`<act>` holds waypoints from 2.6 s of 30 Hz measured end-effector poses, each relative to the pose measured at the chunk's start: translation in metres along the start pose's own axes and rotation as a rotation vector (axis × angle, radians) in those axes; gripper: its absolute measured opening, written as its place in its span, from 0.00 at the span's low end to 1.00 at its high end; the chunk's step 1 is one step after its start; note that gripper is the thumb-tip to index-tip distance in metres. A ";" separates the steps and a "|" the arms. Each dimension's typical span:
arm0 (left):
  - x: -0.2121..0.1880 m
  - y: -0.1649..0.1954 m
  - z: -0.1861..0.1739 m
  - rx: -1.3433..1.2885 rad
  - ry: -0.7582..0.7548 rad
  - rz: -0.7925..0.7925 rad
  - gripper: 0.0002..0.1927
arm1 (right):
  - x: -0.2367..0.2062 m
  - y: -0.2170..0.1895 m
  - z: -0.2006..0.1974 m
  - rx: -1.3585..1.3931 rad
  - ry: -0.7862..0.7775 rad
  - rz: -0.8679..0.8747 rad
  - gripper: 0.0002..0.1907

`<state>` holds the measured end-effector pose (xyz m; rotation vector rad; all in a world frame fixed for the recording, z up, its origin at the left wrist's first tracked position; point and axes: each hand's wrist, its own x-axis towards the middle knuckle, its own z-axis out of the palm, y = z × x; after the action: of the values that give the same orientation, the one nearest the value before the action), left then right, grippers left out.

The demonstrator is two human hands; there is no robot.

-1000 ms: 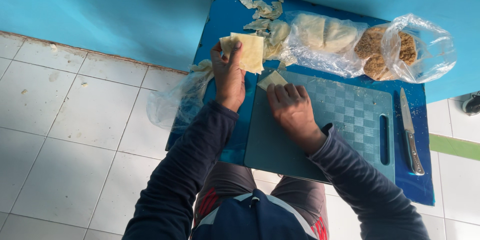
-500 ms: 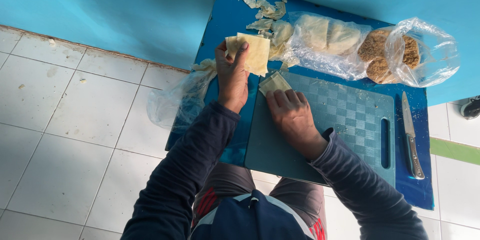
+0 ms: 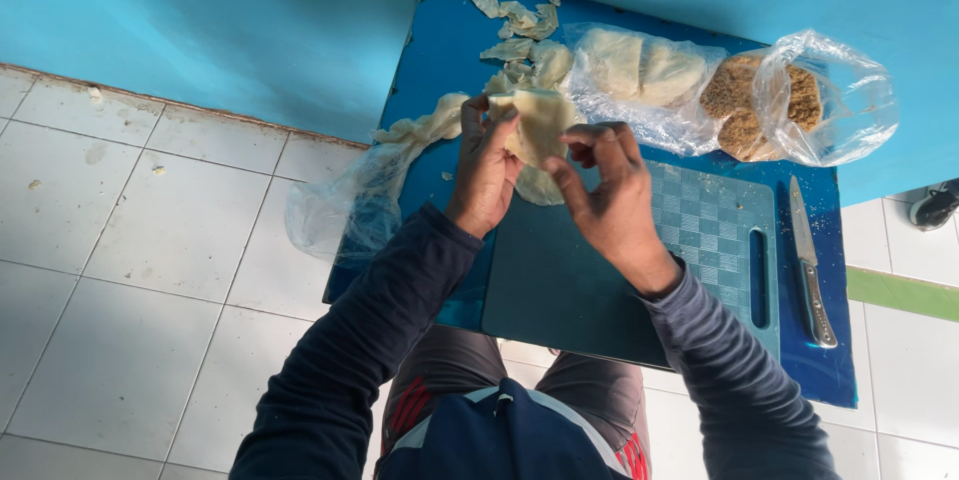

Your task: The person takes thin square pastry wrappers one at a time from a plastic bag and folds each into a layered triangular piece by hand, placing the folded pieces in a fanned stack on a cutting board. At the end they press and tidy the finished stack with both hands.

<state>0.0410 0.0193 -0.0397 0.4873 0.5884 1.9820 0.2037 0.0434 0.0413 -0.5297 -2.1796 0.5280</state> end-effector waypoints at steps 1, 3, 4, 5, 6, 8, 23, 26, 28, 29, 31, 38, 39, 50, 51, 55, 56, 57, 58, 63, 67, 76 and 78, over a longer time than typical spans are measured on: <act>-0.003 -0.002 0.001 0.007 -0.040 0.012 0.21 | 0.001 -0.002 0.004 -0.024 0.008 -0.044 0.18; -0.008 -0.007 0.002 0.021 -0.123 0.035 0.20 | 0.001 -0.002 0.010 -0.074 0.025 -0.131 0.23; -0.009 -0.008 0.003 0.035 -0.140 0.021 0.20 | 0.001 -0.001 0.012 -0.089 0.034 -0.101 0.22; -0.010 -0.009 0.003 0.049 -0.158 0.007 0.20 | 0.000 0.001 0.015 -0.103 0.043 -0.071 0.21; -0.011 -0.009 0.003 0.063 -0.176 -0.006 0.19 | 0.000 0.004 0.018 -0.117 0.052 -0.042 0.19; -0.011 -0.009 0.002 0.144 -0.144 -0.025 0.20 | -0.001 0.012 0.019 -0.032 0.054 0.056 0.15; -0.010 -0.003 0.004 0.332 -0.147 0.106 0.24 | -0.009 0.054 0.013 0.946 -0.053 0.559 0.08; -0.011 -0.001 0.005 0.344 -0.174 0.103 0.27 | -0.010 0.055 0.011 1.056 -0.073 0.542 0.08; -0.012 -0.001 0.006 0.346 -0.171 0.099 0.28 | -0.011 0.056 0.009 1.084 -0.078 0.548 0.08; -0.012 -0.001 0.007 0.341 -0.163 0.098 0.27 | -0.010 0.057 0.008 1.086 -0.077 0.560 0.07; -0.012 0.000 0.008 0.352 -0.166 0.100 0.27 | -0.010 0.060 0.007 1.081 -0.068 0.577 0.06; -0.010 -0.003 0.008 0.388 -0.127 0.143 0.25 | -0.007 0.065 0.008 1.074 0.007 0.566 0.06; -0.009 -0.003 0.008 0.353 -0.114 0.142 0.25 | -0.007 0.065 0.008 1.078 0.028 0.573 0.06; 0.014 0.031 -0.005 0.088 0.278 0.287 0.26 | -0.001 0.071 0.000 0.657 0.023 0.477 0.04; 0.014 0.033 -0.006 0.068 0.283 0.306 0.26 | -0.001 0.070 0.001 0.506 0.008 0.394 0.03; 0.014 0.033 -0.006 0.066 0.286 0.290 0.26 | -0.011 0.046 0.017 -0.265 -0.031 -0.020 0.06; 0.014 0.032 -0.007 0.072 0.289 0.285 0.26 | -0.015 0.038 0.019 -0.393 -0.077 -0.113 0.08; 0.013 0.031 -0.007 0.080 0.293 0.281 0.26 | -0.019 0.030 0.022 -0.519 -0.124 -0.206 0.10; 0.014 0.030 -0.007 0.076 0.293 0.282 0.26 | -0.021 0.023 0.024 -0.542 -0.146 -0.242 0.11; 0.014 0.026 -0.011 0.087 0.301 0.287 0.26 | -0.026 0.005 0.023 -0.652 -0.232 -0.322 0.12; 0.014 0.024 -0.012 0.108 0.331 0.281 0.26 | -0.028 0.001 0.024 -0.657 -0.282 -0.334 0.15; 0.014 0.018 -0.011 0.154 0.354 0.270 0.26 | -0.032 0.000 0.026 -0.712 -0.271 -0.483 0.21; 0.014 0.018 -0.011 0.161 0.343 0.289 0.25 | -0.031 0.001 0.026 -0.708 -0.266 -0.506 0.19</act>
<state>0.0165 0.0222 -0.0368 0.3450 0.9400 2.3267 0.2013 0.0222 0.0062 -0.2460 -2.6129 -0.4939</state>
